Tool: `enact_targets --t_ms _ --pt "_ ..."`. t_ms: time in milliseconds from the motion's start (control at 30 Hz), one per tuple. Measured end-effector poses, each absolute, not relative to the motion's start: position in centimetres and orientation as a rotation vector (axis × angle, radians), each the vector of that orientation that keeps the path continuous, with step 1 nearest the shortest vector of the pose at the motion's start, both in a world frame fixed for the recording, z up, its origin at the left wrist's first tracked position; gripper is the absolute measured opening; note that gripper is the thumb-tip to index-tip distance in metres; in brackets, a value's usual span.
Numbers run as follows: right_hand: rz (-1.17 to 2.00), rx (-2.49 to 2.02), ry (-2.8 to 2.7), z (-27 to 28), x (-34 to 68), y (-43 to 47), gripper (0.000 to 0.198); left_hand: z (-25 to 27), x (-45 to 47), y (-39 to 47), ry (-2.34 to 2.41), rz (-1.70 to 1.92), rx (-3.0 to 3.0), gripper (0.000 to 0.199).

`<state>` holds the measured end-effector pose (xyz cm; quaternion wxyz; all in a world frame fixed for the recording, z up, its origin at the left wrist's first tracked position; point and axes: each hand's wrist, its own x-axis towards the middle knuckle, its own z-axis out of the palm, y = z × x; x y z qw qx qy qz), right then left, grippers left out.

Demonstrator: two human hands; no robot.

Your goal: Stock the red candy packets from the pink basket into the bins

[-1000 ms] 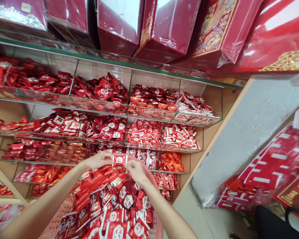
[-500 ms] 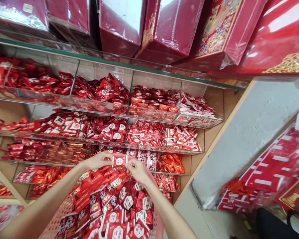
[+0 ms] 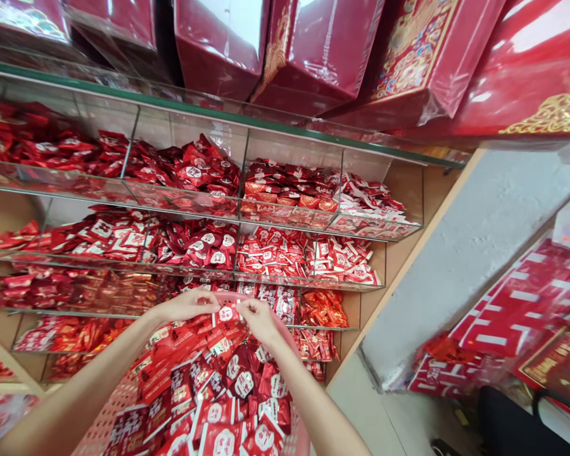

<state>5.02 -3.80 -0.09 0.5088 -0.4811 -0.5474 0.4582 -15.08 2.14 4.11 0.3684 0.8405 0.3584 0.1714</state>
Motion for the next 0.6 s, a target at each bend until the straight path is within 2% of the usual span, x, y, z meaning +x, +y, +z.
enact_targets --t_ms 600 --pt "1.177 -1.174 -1.131 -0.91 5.10 -4.56 0.033 3.93 -15.03 2.33 0.809 0.482 2.084 0.032"
